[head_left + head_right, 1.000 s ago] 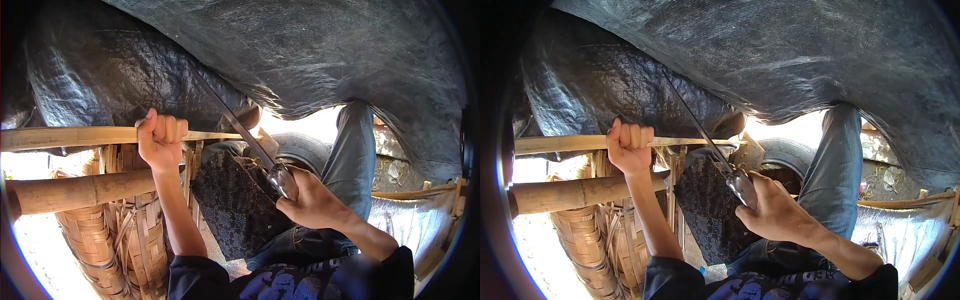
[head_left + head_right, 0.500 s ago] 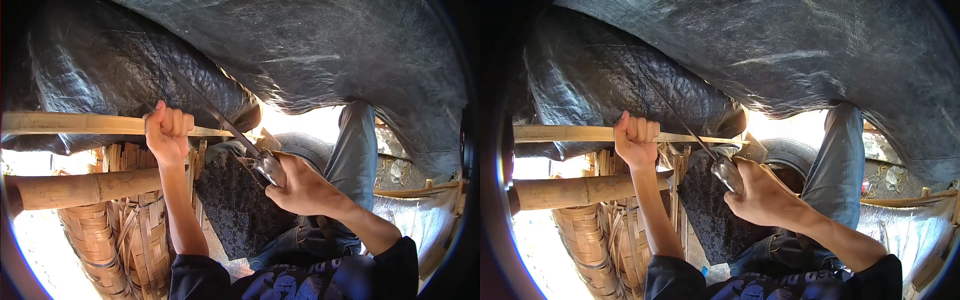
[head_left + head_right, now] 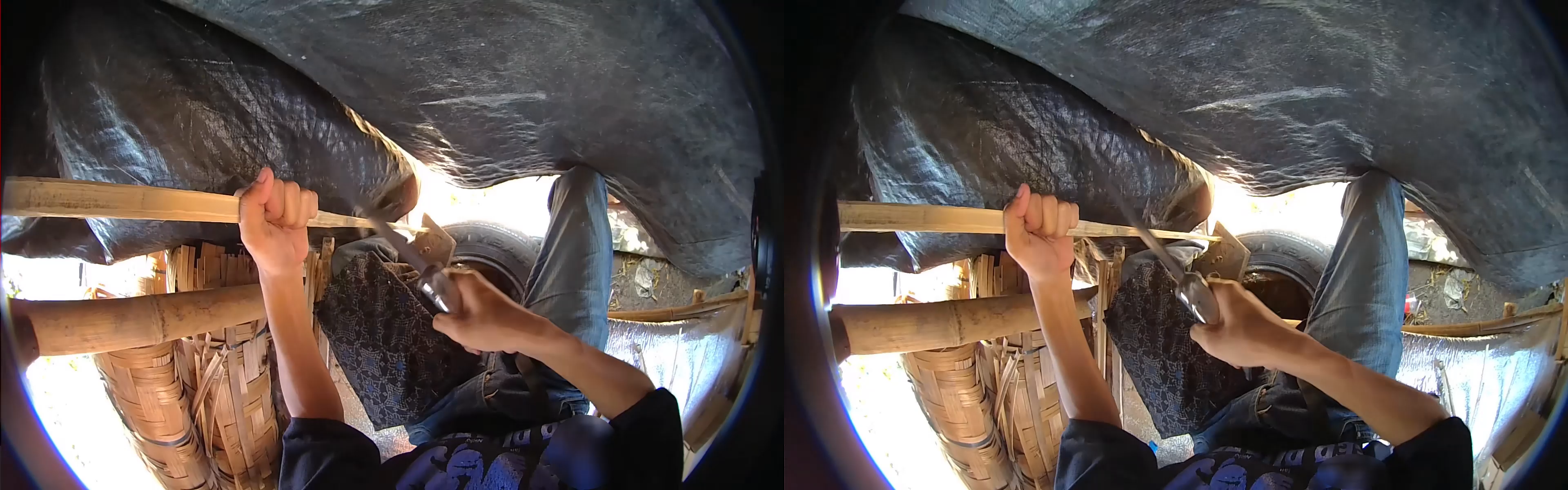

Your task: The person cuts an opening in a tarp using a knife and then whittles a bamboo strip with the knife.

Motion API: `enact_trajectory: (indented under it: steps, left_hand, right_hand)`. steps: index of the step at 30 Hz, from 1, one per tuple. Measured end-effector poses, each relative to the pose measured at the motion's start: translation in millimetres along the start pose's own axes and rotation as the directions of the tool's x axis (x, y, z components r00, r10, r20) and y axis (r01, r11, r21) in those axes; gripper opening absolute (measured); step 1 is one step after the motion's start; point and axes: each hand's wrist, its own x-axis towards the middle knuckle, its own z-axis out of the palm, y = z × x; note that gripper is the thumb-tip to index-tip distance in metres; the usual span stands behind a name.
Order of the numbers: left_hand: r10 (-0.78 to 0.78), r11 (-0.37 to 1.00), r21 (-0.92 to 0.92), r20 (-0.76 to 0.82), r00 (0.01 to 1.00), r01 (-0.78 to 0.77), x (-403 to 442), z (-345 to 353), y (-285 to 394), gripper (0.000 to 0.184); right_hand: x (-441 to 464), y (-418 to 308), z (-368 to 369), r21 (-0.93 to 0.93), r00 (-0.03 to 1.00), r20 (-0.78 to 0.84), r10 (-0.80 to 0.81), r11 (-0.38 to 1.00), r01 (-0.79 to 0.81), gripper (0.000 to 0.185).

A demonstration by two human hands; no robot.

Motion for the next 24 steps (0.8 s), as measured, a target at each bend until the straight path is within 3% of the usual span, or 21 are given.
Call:
enact_trajectory:
  steps: [1,2,5,7,9,10,11,13,14,16,19,20,21,23,24]
  left_hand:
    - [0.002,1.0,0.017,-0.008,1.0,-0.002,-1.7,0.0,0.3,0.045]
    - [0.01,0.999,0.033,-0.014,1.0,-0.01,0.7,0.4,0.4,0.045]
    - [-0.025,0.999,0.028,0.019,1.0,0.025,-0.3,-0.8,1.4,0.046]
    - [-0.019,0.999,0.038,0.005,1.0,0.019,1.0,0.2,-0.4,0.046]
    - [0.0,1.0,0.017,-0.015,1.0,0.0,2.6,2.5,-2.2,0.045]
    - [0.0,1.0,0.017,-0.01,1.0,0.0,2.2,2.4,-2.4,0.045]
    - [0.001,1.0,0.026,-0.025,1.0,0.0,1.7,2.0,-2.6,0.046]
    - [0.009,0.999,0.033,-0.027,1.0,-0.008,5.4,1.4,-0.5,0.046]
    - [-0.006,0.999,0.039,0.003,1.0,0.006,4.8,-0.4,1.1,0.046]
    - [-0.023,0.999,0.037,-0.028,0.999,0.024,0.9,-0.7,-0.1,0.045]
    - [-0.027,0.999,0.031,0.034,0.999,0.026,2.4,-4.3,-0.1,0.046]
    - [-0.018,0.999,0.029,0.054,0.998,0.017,2.8,-4.0,-0.7,0.045]
    - [-0.018,0.999,0.029,0.06,0.998,0.016,3.0,-1.9,-0.3,0.045]
    - [-0.042,0.996,0.084,-0.022,0.999,0.044,3.2,5.3,-0.6,0.045]
    - [-0.035,0.996,0.081,-0.01,0.999,0.036,3.6,5.6,-6.9,0.045]
  right_hand:
    - [2.5,0.9,0.9,0.078,0.971,0.166,0.173,0.979,-0.188,0.023]
    - [1.9,-0.1,-2.4,0.079,0.974,0.154,0.167,0.98,-0.18,0.023]
    - [-5.6,-18.5,-12.4,-0.19,0.977,-0.14,-0.158,0.973,0.13,0.029]
    - [-5.9,-23.3,-13.8,-0.175,0.984,-0.122,-0.131,0.979,0.108,0.029]
    - [-9.6,-27.1,-10.9,-0.048,0.999,0.017,0.05,0.998,-0.049,0.03]
    - [-2.0,-5.8,-2.7,-0.049,1.0,0.019,0.017,0.999,-0.016,0.032]
    - [8.8,24.8,7.7,-0.119,0.991,-0.044,-0.125,0.986,0.119,0.035]
    - [6.8,20.5,-0.1,-0.09,0.986,-0.044,0.159,0.983,-0.162,0.035]
    - [4.9,20.2,-4.4,-0.086,0.986,-0.047,0.16,0.983,-0.164,0.035]
    - [-2.6,19.9,-10.1,-0.177,0.987,-0.132,-0.087,0.982,0.063,0.032]
    - [-15.2,-2.3,-10.8,-0.085,0.98,-0.15,-0.135,0.989,0.123,0.027]
    - [-18.8,-13.0,-12.1,0.128,0.998,0.025,0.052,0.99,-0.054,0.024]
    - [-13.7,-7.0,-8.4,0.13,0.999,0.021,0.049,0.99,-0.051,0.024]
    - [3.4,18.9,4.9,0.157,0.974,0.185,0.13,0.974,-0.16,0.027]
    - [5.3,24.7,9.3,-0.099,0.996,-0.068,-0.066,0.993,0.059,0.033]
